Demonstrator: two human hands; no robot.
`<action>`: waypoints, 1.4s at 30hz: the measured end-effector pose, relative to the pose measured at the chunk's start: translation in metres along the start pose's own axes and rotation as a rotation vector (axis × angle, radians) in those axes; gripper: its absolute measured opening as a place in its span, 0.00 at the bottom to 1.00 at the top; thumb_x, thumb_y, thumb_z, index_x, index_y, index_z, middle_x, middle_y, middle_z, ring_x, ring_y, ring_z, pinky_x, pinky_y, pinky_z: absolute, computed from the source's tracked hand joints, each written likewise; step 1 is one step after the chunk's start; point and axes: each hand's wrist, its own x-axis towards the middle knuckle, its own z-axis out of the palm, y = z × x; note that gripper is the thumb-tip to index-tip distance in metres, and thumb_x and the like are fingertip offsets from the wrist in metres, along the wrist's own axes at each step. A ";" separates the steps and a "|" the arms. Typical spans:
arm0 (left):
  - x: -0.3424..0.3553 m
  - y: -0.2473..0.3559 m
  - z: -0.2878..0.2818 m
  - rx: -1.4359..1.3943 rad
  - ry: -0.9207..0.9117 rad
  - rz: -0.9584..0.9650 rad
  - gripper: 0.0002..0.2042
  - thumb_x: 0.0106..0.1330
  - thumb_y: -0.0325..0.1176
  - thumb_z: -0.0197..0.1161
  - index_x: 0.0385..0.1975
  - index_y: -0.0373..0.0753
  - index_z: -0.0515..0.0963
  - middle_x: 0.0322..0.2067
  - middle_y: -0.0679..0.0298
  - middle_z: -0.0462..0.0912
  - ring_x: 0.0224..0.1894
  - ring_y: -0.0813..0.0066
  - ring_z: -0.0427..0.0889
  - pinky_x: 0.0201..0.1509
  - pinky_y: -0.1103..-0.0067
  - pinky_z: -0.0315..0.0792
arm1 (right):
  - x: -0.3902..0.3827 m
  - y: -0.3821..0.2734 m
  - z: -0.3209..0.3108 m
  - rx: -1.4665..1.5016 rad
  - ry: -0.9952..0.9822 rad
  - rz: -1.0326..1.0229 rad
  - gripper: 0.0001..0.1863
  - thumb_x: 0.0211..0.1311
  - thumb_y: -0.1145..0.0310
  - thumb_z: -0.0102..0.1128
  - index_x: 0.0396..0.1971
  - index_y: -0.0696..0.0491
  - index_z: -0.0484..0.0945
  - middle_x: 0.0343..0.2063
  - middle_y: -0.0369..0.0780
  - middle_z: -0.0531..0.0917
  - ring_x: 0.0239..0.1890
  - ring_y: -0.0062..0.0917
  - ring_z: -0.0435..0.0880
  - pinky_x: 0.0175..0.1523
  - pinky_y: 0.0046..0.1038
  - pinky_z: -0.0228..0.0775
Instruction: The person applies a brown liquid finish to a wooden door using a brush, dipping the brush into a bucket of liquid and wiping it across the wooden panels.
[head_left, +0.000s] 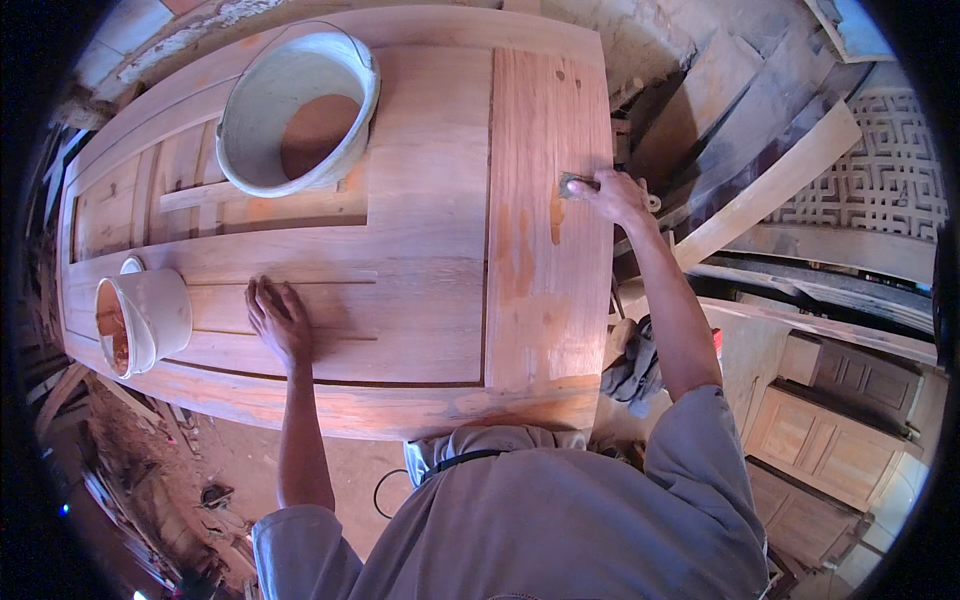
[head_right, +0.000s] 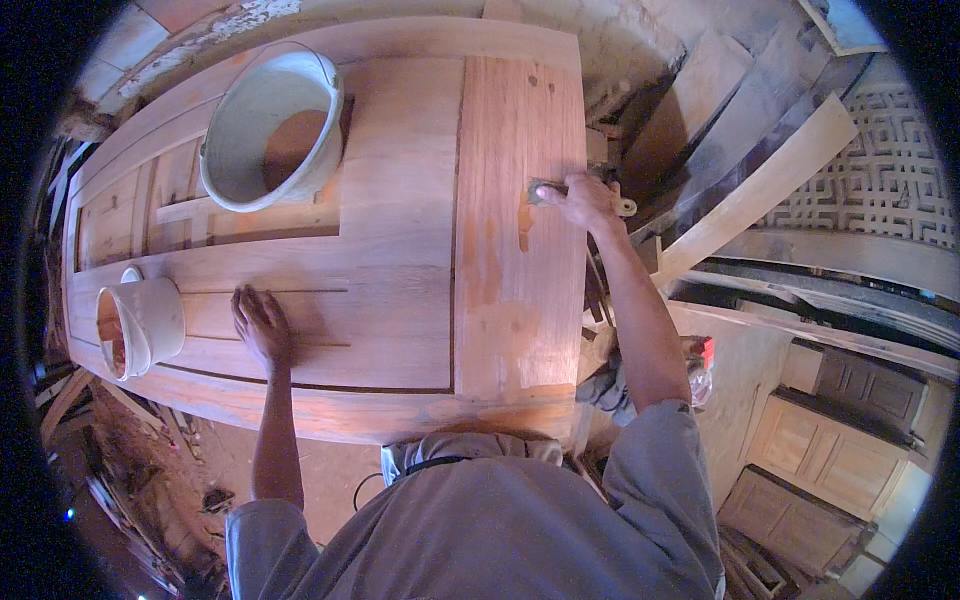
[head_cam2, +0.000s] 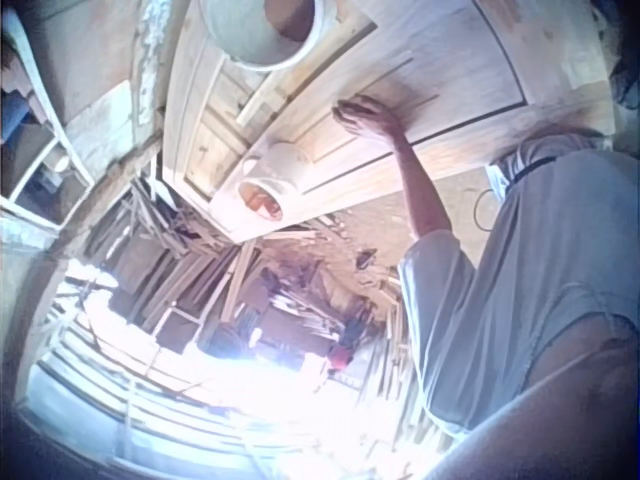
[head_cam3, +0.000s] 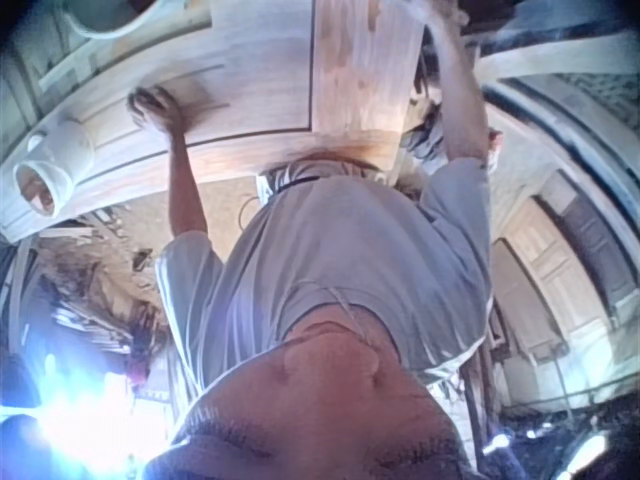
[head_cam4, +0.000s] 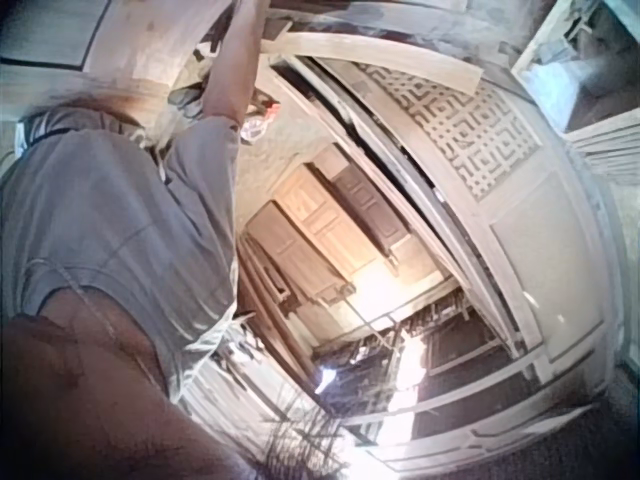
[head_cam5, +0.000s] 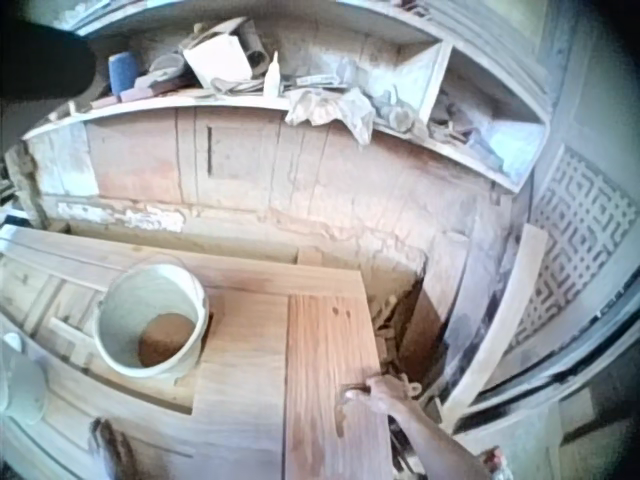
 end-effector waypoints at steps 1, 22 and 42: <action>0.000 0.001 0.000 -0.002 0.004 0.001 0.23 0.73 0.44 0.52 0.60 0.34 0.68 0.62 0.47 0.68 0.65 0.47 0.66 0.67 0.57 0.59 | 0.000 0.002 -0.005 -0.018 0.018 0.041 0.34 0.60 0.32 0.52 0.46 0.50 0.81 0.46 0.47 0.84 0.54 0.41 0.80 0.61 0.53 0.61; -0.001 -0.001 -0.002 0.008 -0.010 -0.008 0.24 0.72 0.47 0.52 0.60 0.35 0.68 0.63 0.48 0.68 0.65 0.49 0.65 0.68 0.58 0.58 | -0.047 -0.049 0.003 0.205 0.057 -0.258 0.12 0.64 0.71 0.50 0.40 0.63 0.75 0.38 0.59 0.82 0.44 0.54 0.81 0.51 0.48 0.72; -0.004 0.000 -0.005 -0.016 0.013 -0.049 0.24 0.72 0.46 0.52 0.60 0.35 0.69 0.62 0.48 0.68 0.66 0.48 0.65 0.69 0.58 0.57 | -0.139 -0.022 -0.029 0.445 -0.267 -0.278 0.19 0.69 0.68 0.55 0.57 0.57 0.73 0.35 0.37 0.81 0.32 0.18 0.78 0.40 0.23 0.73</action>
